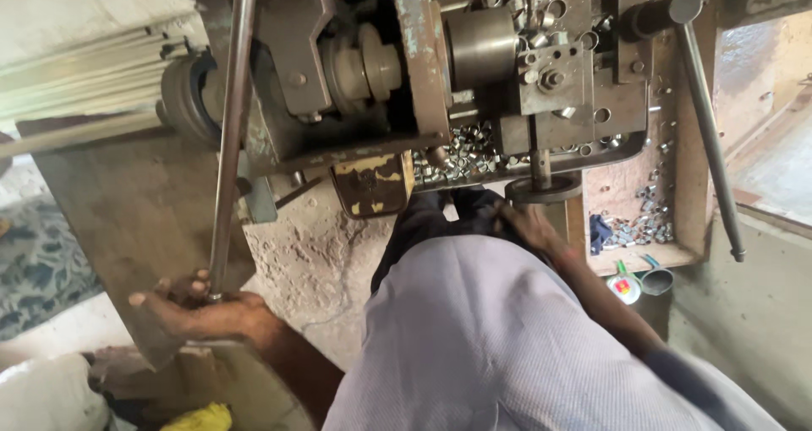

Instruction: The person operates a manual press machine by holding a long metal rod in the left hand and repeatedly turning a handwheel with the right hand. Small metal parts accumulate in a tray below the press as the operation continues.

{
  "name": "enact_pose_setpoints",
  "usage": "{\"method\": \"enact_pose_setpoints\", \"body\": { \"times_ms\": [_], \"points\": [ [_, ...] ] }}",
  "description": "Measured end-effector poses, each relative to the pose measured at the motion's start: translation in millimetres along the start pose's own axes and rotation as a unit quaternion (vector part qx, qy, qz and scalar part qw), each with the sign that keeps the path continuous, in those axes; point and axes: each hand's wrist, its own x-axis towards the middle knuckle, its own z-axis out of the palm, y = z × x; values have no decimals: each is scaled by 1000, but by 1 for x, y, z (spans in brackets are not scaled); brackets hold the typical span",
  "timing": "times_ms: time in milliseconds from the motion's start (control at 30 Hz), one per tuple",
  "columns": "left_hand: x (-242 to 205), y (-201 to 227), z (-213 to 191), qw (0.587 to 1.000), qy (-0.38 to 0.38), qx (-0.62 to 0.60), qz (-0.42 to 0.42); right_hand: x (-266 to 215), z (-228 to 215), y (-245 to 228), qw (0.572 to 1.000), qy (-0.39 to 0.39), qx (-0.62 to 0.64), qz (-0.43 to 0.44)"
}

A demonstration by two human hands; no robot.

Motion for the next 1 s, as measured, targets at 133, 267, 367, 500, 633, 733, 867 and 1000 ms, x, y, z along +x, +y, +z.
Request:
{"method": "enact_pose_setpoints", "body": {
  "times_ms": [133,267,367,500,633,733,867,1000],
  "points": [
    [-27,-3,-7,996,-16,86,23,30,-36,6,981,28,-186,-35],
    [-50,-16,-31,983,-64,159,62,-12,-38,-25,963,-34,-190,188],
    [-63,-19,-48,878,-199,357,249,13,9,-12,983,-91,-151,54],
    [-107,5,-44,874,-322,345,120,49,-22,-3,954,-51,-287,-73],
    [-128,31,-21,858,-400,321,21,29,-53,2,913,-49,-396,83],
    [-127,38,-4,830,-441,341,-8,30,-41,0,919,10,-392,-38],
    [-126,46,3,790,-473,384,-64,36,-25,1,902,-14,-430,-30],
    [-135,37,15,785,-470,399,-64,40,-12,9,892,-32,-436,-114]
  ]
}}
